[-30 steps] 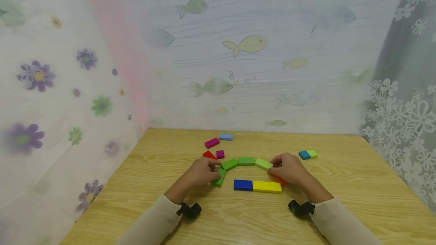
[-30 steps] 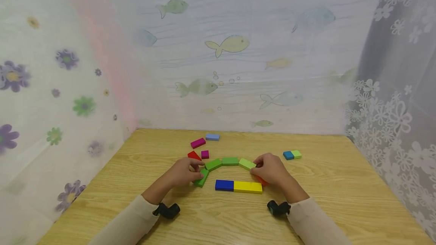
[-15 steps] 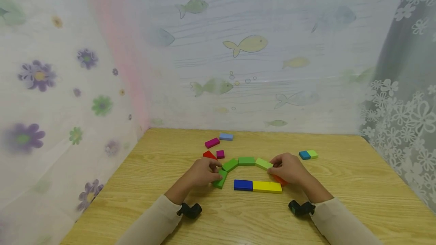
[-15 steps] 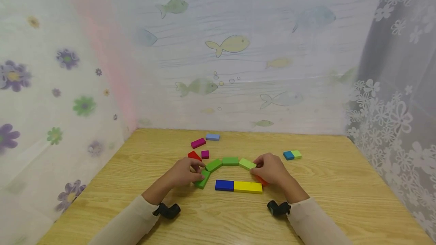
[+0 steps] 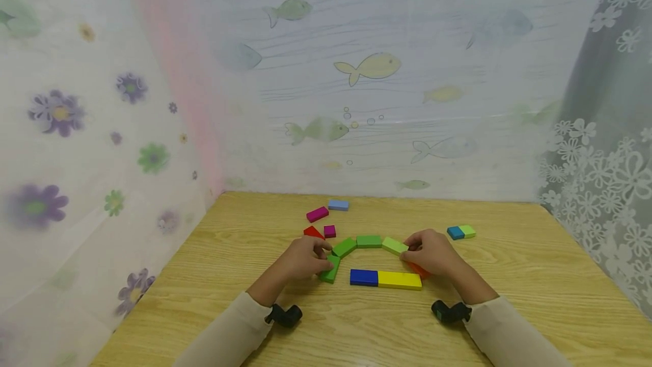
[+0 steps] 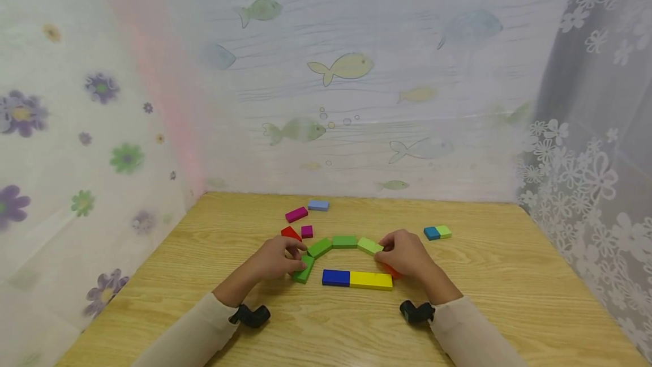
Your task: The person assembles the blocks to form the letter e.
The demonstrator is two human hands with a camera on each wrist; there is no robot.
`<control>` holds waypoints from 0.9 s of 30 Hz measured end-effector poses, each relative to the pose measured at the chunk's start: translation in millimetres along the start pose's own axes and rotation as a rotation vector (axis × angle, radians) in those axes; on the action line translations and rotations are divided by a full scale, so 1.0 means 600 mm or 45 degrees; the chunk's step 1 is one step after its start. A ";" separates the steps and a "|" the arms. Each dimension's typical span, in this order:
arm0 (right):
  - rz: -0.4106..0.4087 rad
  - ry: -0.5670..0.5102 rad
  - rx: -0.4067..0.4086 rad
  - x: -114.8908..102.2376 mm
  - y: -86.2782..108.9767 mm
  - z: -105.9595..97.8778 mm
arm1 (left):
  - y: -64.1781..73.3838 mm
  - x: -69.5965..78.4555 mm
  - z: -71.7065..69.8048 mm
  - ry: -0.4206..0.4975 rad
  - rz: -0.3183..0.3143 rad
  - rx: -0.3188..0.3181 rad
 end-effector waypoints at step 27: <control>-0.008 0.010 0.013 0.002 0.001 0.000 | -0.009 0.003 -0.010 -0.013 -0.047 0.048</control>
Point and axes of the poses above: each hand's wrist, its own y-axis away from the middle knuckle, its own z-axis out of the palm, x = y × z, the point moved 2 cm from there along -y, towards the middle knuckle, and after that the axes turned 8 degrees about -y, right-handed, at the moved point
